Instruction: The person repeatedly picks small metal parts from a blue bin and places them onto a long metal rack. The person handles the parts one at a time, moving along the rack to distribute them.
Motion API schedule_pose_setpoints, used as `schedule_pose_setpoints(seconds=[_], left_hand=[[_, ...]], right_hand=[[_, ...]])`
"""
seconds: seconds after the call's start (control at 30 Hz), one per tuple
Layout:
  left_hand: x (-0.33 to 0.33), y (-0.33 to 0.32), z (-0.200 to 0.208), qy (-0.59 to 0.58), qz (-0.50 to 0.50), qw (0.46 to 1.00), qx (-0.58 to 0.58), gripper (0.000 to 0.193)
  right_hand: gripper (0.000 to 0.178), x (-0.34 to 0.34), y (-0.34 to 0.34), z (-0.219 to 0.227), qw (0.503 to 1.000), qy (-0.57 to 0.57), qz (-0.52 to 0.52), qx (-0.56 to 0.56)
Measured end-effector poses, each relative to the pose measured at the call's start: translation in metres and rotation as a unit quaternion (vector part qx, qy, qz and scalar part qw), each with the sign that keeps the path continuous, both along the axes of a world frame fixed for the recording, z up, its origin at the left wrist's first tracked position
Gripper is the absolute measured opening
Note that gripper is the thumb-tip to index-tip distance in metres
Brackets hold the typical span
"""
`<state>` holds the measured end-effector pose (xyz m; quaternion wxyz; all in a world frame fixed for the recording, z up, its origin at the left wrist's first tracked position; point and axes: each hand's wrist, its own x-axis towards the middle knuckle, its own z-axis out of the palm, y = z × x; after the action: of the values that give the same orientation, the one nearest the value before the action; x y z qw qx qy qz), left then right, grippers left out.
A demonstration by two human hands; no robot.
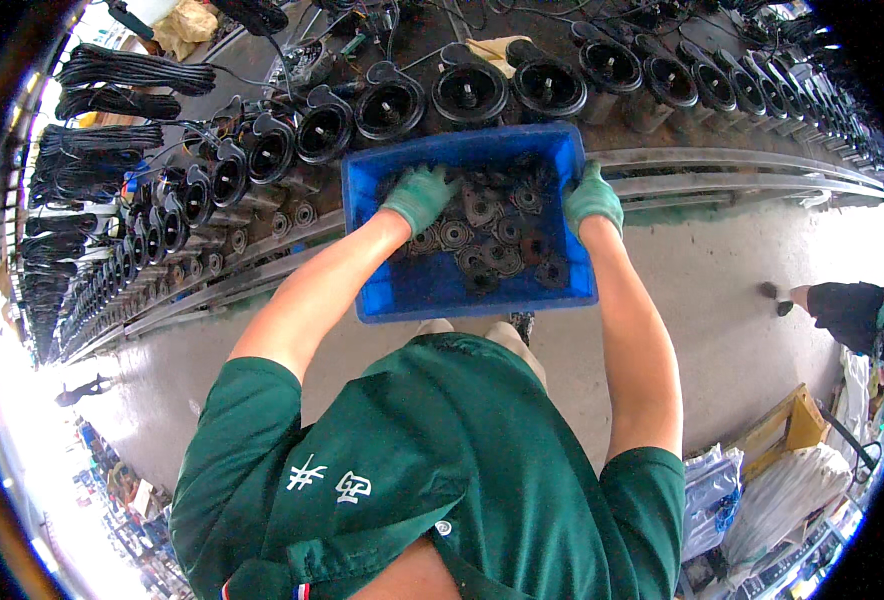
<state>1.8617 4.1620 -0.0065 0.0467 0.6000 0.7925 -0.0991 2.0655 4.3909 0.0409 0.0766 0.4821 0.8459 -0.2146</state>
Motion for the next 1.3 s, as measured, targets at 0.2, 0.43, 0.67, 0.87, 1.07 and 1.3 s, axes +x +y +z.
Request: schedule_pose_setpoints(seconds=[0.2,0.43,0.67,0.87,1.07,1.3], left_hand=[[-0.010,-0.002,0.017,-0.168,0.073,0.972,0.144,0.036],[0.016,-0.042,0.068,-0.811,0.267,0.391,0.344,0.036],[0.053,-0.091,0.094,-0.878,0.244,0.156,0.381,0.048],[0.045,-0.148,0.102,-0.847,0.242,0.185,0.435,0.037],[0.032,-0.203,0.064,-0.764,0.365,0.189,0.498,0.033],[0.039,-0.219,0.037,-0.781,0.366,0.159,0.480,0.046]], right_hand=[[0.061,-0.002,0.002,-0.006,1.000,0.001,-0.014,0.001],[0.069,0.000,-0.001,0.001,1.000,0.004,-0.007,-0.001],[0.069,-0.003,0.002,-0.015,1.000,0.010,0.003,0.015],[0.071,-0.003,0.001,-0.017,1.000,0.005,-0.003,0.028],[0.045,-0.003,0.004,-0.031,0.998,0.051,-0.011,0.034],[0.065,-0.006,-0.005,0.003,0.999,-0.031,-0.033,0.028]])
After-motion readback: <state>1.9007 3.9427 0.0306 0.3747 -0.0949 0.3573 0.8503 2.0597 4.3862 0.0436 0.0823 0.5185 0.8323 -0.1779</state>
